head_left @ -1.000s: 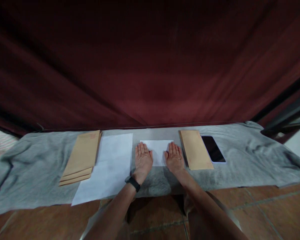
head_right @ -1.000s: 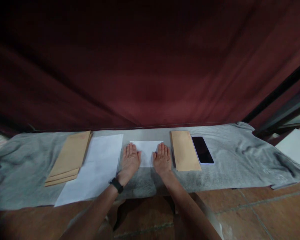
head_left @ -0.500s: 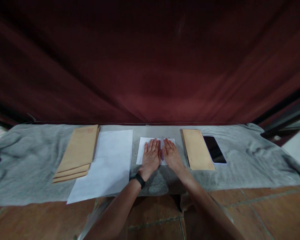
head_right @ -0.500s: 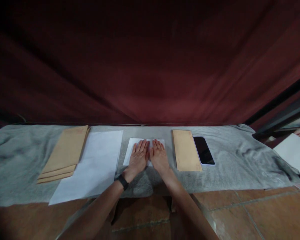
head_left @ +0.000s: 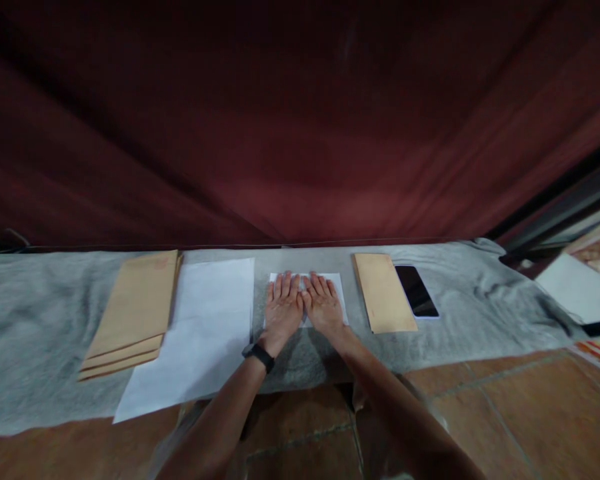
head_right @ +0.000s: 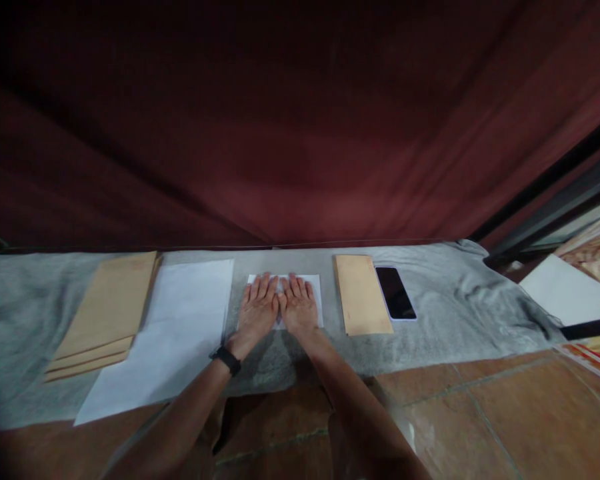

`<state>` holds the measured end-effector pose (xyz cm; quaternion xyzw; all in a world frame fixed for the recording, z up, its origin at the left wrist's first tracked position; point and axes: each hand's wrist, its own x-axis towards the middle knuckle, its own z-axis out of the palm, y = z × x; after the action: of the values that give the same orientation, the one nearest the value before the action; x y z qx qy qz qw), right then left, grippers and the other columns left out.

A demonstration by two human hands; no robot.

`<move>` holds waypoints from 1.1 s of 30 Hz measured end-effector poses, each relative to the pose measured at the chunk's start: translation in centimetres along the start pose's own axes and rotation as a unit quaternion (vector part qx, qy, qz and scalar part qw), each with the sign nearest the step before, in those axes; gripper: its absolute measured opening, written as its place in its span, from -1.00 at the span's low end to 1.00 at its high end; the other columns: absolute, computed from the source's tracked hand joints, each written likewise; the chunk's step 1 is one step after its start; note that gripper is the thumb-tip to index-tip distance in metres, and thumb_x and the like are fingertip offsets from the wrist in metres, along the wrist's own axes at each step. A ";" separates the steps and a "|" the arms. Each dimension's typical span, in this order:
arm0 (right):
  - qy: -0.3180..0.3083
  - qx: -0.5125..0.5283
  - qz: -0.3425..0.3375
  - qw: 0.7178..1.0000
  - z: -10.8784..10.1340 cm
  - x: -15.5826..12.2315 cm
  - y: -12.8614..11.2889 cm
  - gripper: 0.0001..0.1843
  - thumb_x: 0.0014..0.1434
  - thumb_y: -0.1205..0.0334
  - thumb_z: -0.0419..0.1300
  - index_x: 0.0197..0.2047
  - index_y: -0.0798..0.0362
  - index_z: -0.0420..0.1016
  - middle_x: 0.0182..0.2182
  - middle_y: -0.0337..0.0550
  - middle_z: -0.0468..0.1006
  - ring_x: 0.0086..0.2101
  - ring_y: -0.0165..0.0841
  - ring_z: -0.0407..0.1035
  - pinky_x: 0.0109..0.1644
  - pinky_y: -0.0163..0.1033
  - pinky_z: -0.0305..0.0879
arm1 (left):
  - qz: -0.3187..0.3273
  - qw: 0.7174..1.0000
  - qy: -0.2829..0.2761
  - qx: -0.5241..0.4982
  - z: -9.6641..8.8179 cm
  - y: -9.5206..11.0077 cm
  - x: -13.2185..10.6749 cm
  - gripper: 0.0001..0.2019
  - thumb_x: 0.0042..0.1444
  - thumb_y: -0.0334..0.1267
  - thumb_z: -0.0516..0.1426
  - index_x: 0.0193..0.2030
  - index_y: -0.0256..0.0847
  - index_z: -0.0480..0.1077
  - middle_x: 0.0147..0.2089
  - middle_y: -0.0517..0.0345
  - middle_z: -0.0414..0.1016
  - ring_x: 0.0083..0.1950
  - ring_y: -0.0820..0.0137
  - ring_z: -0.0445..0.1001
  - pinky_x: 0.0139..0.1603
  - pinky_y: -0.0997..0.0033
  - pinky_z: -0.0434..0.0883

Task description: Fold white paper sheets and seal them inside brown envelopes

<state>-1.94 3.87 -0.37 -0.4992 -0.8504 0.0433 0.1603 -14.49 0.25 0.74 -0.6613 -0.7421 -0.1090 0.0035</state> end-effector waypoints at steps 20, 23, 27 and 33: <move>0.053 -0.047 0.053 0.996 0.2 -0.8 3.0 -0.34 0.47 0.06 -0.09 0.46 0.33 0.08 0.40 0.21 0.17 0.39 -0.07 0.07 0.43 0.06 0.00 | -0.022 0.999 0.036 0.029 0.5 -0.5 -0.1 -0.42 0.39 -0.18 -0.13 0.47 -0.40 0.10 0.51 -0.21 0.06 0.55 0.12 0.00 0.51 0.02 0.02; 0.055 -0.053 0.054 0.996 0.1 -1.0 3.3 -0.34 0.47 0.07 -0.11 0.46 0.34 0.07 0.40 0.21 0.17 0.39 -0.06 0.07 0.43 0.06 0.01 | -0.026 0.999 0.042 0.022 0.7 -0.7 -0.1 -0.43 0.39 -0.19 -0.14 0.47 -0.41 0.11 0.51 -0.21 0.07 0.55 0.13 -0.01 0.51 0.03 0.00; 0.049 -0.060 0.060 0.995 -0.1 -1.2 3.5 -0.33 0.47 0.05 -0.11 0.46 0.36 0.07 0.40 0.22 0.17 0.38 -0.05 0.07 0.43 0.05 0.01 | -0.036 0.998 0.047 0.032 0.7 -0.8 -0.2 -0.42 0.39 -0.20 -0.15 0.46 -0.47 0.11 0.50 -0.25 0.09 0.54 0.12 0.01 0.51 0.04 0.02; 0.048 -0.059 0.071 0.995 -0.5 -1.6 3.8 -0.33 0.46 0.06 -0.10 0.45 0.37 0.09 0.40 0.24 0.17 0.38 -0.06 0.08 0.43 0.05 -0.01 | -0.047 0.997 0.046 0.030 0.2 -0.7 -0.3 -0.42 0.40 -0.20 -0.15 0.46 -0.49 0.09 0.51 -0.27 0.06 0.55 0.12 0.01 0.51 0.06 0.00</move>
<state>2.07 4.36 -1.13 -0.5685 -0.8051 -0.0195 0.1680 -15.08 -0.08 0.35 -0.6192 -0.7746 -0.1175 0.0521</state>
